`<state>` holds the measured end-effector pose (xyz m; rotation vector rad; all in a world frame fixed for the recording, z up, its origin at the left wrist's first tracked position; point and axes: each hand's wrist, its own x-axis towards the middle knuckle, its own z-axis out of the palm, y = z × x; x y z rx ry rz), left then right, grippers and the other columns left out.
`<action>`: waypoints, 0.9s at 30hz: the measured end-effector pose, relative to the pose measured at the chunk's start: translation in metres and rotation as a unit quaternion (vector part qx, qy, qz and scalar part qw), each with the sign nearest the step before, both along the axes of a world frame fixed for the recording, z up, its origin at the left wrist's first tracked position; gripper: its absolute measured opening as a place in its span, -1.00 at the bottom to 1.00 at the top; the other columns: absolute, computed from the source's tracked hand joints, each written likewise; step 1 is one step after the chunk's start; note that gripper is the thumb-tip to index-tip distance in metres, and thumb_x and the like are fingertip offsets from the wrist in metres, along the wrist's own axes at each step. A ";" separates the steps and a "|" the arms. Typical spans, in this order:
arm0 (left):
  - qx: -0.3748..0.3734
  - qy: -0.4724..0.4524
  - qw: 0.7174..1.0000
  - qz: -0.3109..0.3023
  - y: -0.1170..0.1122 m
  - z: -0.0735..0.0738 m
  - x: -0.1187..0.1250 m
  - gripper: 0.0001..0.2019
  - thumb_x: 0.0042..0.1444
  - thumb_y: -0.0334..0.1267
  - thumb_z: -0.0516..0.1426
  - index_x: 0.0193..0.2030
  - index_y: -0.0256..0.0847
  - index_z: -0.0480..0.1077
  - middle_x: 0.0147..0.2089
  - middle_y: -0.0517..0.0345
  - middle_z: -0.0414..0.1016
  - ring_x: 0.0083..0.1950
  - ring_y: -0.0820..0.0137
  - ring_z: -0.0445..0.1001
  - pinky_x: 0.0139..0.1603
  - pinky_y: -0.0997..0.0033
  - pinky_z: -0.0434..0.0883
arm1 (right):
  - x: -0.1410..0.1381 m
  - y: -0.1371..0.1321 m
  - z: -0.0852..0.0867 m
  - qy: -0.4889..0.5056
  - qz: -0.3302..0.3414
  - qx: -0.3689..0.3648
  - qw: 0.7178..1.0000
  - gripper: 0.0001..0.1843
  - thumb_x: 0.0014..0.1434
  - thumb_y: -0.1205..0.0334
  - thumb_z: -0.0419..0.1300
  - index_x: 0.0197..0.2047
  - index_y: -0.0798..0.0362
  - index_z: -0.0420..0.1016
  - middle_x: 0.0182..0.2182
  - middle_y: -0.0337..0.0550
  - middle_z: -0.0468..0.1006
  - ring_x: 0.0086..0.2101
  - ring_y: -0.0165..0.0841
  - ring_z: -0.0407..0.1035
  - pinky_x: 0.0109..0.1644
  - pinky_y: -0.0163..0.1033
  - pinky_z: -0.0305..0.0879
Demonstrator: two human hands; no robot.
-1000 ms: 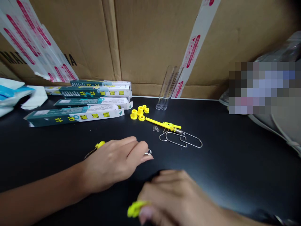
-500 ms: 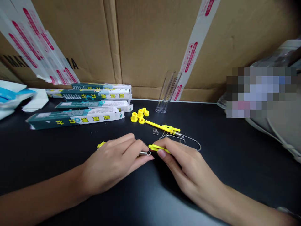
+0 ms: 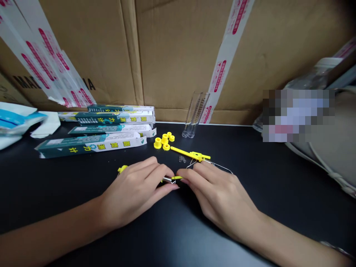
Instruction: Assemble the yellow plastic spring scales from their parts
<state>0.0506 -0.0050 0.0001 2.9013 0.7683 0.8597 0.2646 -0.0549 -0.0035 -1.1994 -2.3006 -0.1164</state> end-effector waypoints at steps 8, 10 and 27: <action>-0.049 -0.025 0.998 -0.007 0.002 -0.003 -0.001 -0.90 0.33 -0.25 0.16 -0.16 -0.24 0.40 -0.25 0.22 0.50 -0.27 0.41 0.44 -0.22 0.40 0.34 | 0.003 0.005 0.001 -0.048 0.008 0.065 0.997 -0.72 0.34 0.47 0.01 -0.13 0.12 0.55 -0.39 -0.10 0.49 -0.37 -0.27 0.33 -0.30 -0.21 0.28; -0.053 -0.023 0.998 -0.005 0.003 -0.004 -0.002 -0.90 0.32 -0.25 0.17 -0.16 -0.23 0.40 -0.24 0.20 0.51 -0.24 0.38 0.44 -0.20 0.38 0.36 | 0.001 0.007 0.000 -0.065 0.005 0.087 0.994 -0.71 0.34 0.47 -0.02 -0.16 0.14 0.54 -0.41 -0.10 0.46 -0.39 -0.26 0.30 -0.33 -0.20 0.26; -0.120 -0.070 0.990 0.026 0.018 -0.003 0.002 -0.92 0.29 -0.31 0.19 -0.10 -0.19 0.47 -0.19 0.20 0.54 -0.18 0.41 0.54 -0.10 0.46 0.44 | -0.001 0.024 0.000 -0.118 -0.009 0.135 0.984 -0.71 0.38 0.48 -0.07 -0.19 0.15 0.48 -0.41 -0.12 0.45 -0.40 -0.28 0.26 -0.34 -0.19 0.22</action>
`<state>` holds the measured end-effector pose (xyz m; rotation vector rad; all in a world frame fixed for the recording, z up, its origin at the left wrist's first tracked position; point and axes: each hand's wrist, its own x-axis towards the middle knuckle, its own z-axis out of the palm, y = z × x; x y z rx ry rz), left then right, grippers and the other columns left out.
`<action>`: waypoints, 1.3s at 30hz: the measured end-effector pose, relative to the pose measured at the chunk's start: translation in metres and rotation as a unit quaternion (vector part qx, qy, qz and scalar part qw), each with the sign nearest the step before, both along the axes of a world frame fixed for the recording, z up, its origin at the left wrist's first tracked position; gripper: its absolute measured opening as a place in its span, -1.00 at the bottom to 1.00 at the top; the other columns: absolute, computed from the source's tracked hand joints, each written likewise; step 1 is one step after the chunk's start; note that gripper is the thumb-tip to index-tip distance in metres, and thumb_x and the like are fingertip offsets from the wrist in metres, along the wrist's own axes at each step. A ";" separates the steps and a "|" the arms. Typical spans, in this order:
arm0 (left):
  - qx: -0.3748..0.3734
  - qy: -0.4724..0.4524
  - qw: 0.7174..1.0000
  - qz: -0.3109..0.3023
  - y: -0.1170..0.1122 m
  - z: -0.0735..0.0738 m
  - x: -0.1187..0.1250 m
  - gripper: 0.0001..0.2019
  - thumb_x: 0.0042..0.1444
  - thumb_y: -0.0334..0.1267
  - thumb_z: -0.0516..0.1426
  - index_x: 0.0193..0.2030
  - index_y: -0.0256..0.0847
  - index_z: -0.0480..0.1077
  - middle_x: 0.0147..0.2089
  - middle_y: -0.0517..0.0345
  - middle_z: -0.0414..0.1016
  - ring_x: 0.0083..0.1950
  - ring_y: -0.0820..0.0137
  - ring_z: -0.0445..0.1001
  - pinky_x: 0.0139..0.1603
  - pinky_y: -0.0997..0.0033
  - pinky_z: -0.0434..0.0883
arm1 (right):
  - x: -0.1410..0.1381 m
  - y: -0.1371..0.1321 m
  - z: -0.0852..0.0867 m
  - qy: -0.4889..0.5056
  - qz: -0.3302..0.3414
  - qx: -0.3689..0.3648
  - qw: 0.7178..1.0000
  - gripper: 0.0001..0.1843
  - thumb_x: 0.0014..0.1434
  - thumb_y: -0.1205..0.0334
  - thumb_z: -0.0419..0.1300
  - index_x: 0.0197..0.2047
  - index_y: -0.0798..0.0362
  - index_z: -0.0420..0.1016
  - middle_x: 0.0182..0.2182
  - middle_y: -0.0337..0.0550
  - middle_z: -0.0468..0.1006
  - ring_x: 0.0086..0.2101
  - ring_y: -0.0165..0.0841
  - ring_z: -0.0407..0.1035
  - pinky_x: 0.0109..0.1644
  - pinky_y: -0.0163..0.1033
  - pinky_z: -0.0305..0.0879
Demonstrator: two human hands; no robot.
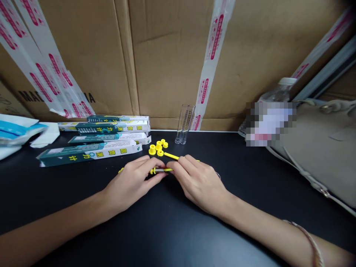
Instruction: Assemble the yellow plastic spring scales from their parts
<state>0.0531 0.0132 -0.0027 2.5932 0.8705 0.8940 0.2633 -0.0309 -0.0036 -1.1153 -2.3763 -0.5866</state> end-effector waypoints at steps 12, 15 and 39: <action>0.024 0.013 1.000 -0.001 -0.003 0.001 0.000 -0.94 0.28 -0.27 0.20 -0.19 -0.20 0.44 -0.27 0.23 0.47 -0.28 0.44 0.48 -0.20 0.47 0.39 | 0.001 -0.004 -0.001 0.037 -0.007 -0.018 0.999 -0.75 0.42 0.39 -0.03 -0.14 0.14 0.48 -0.39 -0.13 0.47 -0.39 -0.29 0.28 -0.40 -0.22 0.16; 0.025 0.016 0.999 -0.011 -0.005 0.000 -0.001 -0.92 0.26 -0.27 0.21 -0.17 -0.21 0.43 -0.29 0.23 0.45 -0.30 0.43 0.46 -0.24 0.46 0.37 | 0.001 -0.003 -0.001 0.039 0.005 -0.023 0.999 -0.74 0.44 0.39 -0.05 -0.08 0.16 0.47 -0.36 -0.12 0.52 -0.37 -0.29 0.30 -0.34 -0.21 0.22; -0.010 0.045 0.995 -0.094 -0.003 0.002 -0.004 -0.92 0.30 -0.36 0.14 -0.21 -0.21 0.47 -0.34 0.20 0.45 -0.28 0.42 0.43 -0.28 0.48 0.34 | 0.005 -0.009 0.006 0.043 0.048 -0.022 0.998 -0.65 0.31 0.50 -0.01 -0.20 0.09 0.60 -0.45 -0.11 0.45 -0.39 -0.28 0.18 -0.42 -0.23 0.11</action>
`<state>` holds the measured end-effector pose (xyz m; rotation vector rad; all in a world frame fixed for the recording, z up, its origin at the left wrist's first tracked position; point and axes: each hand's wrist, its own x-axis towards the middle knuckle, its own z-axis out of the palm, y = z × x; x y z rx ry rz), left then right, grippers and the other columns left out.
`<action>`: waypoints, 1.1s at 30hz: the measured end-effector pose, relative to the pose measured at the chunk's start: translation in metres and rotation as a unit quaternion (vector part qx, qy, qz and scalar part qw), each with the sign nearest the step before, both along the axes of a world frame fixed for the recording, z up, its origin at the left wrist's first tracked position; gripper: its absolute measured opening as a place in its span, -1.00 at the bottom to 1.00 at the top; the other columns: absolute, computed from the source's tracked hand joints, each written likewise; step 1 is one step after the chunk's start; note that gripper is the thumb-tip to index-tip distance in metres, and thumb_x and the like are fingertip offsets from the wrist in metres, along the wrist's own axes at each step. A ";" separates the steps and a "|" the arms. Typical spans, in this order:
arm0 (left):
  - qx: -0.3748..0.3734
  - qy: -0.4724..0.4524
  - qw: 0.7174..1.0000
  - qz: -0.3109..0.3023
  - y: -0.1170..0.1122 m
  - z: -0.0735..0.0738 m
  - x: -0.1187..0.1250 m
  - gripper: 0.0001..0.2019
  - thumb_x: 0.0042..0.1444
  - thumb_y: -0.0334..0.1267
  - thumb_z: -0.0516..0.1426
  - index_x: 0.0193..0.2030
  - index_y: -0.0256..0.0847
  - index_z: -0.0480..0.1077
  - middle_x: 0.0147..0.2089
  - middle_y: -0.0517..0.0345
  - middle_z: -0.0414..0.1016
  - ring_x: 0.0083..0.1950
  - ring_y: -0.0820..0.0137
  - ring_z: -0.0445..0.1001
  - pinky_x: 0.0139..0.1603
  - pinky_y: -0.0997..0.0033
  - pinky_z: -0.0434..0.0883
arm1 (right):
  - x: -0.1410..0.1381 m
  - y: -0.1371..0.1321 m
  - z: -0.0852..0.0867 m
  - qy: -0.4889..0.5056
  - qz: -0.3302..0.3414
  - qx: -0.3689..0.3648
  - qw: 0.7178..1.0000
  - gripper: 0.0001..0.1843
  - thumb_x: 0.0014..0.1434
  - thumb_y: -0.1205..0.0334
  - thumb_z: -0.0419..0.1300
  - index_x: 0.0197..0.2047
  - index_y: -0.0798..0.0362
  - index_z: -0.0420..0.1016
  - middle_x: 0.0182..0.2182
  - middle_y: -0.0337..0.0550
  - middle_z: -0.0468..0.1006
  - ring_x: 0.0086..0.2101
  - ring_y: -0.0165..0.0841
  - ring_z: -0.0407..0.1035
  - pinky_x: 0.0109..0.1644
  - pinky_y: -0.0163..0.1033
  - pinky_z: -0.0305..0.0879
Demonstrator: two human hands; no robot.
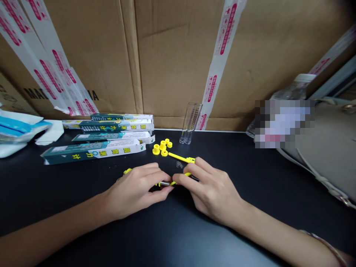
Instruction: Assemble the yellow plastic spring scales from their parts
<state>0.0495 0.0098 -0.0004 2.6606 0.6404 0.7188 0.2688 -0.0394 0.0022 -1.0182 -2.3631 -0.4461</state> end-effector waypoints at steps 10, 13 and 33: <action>0.002 0.000 1.000 -0.024 -0.001 -0.001 -0.001 -0.93 0.31 -0.35 0.16 -0.15 -0.22 0.49 -0.29 0.19 0.51 -0.25 0.42 0.43 -0.23 0.49 0.33 | 0.002 -0.002 -0.004 0.094 -0.014 -0.220 0.971 -0.74 0.31 0.44 0.01 -0.27 0.06 0.52 -0.47 -0.18 0.49 -0.41 -0.32 0.30 -0.33 -0.23 0.14; 0.009 -0.010 0.999 -0.031 -0.001 0.000 -0.001 -0.92 0.31 -0.38 0.16 -0.14 -0.25 0.50 -0.28 0.18 0.52 -0.25 0.42 0.42 -0.22 0.51 0.33 | 0.002 -0.002 -0.003 0.137 -0.005 -0.288 0.948 -0.74 0.34 0.42 0.01 -0.34 0.05 0.44 -0.51 -0.26 0.46 -0.45 -0.38 0.29 -0.32 -0.27 0.14; 0.008 -0.038 0.999 -0.007 -0.002 0.000 0.001 -0.97 0.24 -0.41 0.22 -0.19 -0.25 0.49 -0.34 0.25 0.49 -0.31 0.48 0.40 -0.26 0.53 0.31 | 0.001 -0.009 -0.008 0.177 -0.010 -0.204 0.963 -0.76 0.40 0.40 0.02 -0.15 0.02 0.51 -0.36 -0.17 0.52 -0.34 -0.30 0.42 -0.26 -0.22 0.32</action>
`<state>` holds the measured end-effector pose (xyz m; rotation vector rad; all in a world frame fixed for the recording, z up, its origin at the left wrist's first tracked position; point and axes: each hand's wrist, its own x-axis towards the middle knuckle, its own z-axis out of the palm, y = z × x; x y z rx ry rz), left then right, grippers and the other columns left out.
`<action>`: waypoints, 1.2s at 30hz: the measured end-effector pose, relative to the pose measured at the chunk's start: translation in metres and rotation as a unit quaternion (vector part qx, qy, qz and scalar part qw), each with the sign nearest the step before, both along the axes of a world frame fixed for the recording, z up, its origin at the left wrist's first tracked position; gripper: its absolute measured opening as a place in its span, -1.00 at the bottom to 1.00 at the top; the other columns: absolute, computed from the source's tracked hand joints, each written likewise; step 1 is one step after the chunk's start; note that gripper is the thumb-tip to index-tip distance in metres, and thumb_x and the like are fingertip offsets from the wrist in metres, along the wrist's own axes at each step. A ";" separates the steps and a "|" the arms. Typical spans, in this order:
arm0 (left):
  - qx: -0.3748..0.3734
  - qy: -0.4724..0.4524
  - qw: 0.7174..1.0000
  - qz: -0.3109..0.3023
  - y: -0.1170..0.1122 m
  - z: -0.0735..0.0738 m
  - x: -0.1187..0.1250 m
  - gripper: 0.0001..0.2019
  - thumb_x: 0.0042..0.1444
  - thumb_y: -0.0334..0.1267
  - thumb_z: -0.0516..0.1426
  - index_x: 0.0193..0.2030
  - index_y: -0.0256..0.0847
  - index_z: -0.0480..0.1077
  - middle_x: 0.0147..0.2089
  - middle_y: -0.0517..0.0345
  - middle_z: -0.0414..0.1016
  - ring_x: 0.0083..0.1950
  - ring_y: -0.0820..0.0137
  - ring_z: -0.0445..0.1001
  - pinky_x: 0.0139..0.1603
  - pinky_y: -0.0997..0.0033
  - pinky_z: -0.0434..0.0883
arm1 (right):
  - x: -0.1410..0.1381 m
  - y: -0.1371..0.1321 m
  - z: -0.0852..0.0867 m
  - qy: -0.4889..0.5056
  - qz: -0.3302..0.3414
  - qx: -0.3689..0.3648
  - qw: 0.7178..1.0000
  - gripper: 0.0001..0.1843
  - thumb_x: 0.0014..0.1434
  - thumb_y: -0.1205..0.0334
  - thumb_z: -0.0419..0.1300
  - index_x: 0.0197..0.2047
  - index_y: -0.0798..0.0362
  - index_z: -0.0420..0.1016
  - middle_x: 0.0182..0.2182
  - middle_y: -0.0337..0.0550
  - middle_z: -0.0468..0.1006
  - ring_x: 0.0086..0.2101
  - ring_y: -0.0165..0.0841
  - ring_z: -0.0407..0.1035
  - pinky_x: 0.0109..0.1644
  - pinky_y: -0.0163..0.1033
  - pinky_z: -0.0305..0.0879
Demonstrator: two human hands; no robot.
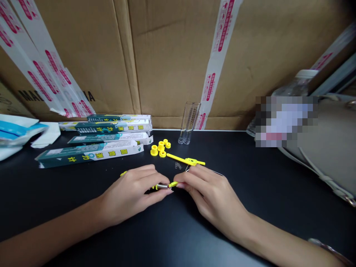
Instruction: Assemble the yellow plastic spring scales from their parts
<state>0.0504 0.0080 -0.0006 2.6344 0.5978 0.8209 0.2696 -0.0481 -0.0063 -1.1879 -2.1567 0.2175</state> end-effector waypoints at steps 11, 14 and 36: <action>0.065 -0.039 0.996 0.055 -0.005 0.003 0.003 -0.89 0.32 -0.43 0.12 -0.06 -0.28 0.44 -0.20 0.18 0.54 -0.18 0.48 0.48 -0.02 0.57 0.37 | -0.002 -0.003 -0.001 0.097 -0.002 0.010 0.995 -0.86 0.40 0.35 0.09 -0.06 0.05 0.45 -0.27 -0.22 0.59 -0.32 -0.43 0.48 -0.18 -0.33 0.32; 0.047 -0.041 0.994 0.085 -0.006 0.001 0.003 -0.91 0.31 -0.41 0.16 -0.07 -0.22 0.43 -0.19 0.26 0.56 -0.21 0.55 0.52 -0.06 0.67 0.38 | -0.003 -0.005 0.001 0.091 0.006 0.004 0.996 -0.85 0.41 0.34 0.07 -0.06 0.06 0.45 -0.36 -0.25 0.56 -0.41 -0.44 0.44 -0.27 -0.33 0.30; 0.039 -0.028 0.993 0.110 -0.009 -0.001 0.004 -0.85 0.32 -0.32 0.17 -0.01 -0.11 0.33 -0.20 0.33 0.61 -0.44 0.58 0.48 -0.32 0.63 0.40 | -0.008 -0.006 -0.001 0.032 -0.030 0.034 0.998 -0.83 0.40 0.34 0.04 -0.11 0.10 0.46 -0.58 -0.37 0.36 -0.63 -0.48 0.21 -0.44 -0.34 0.14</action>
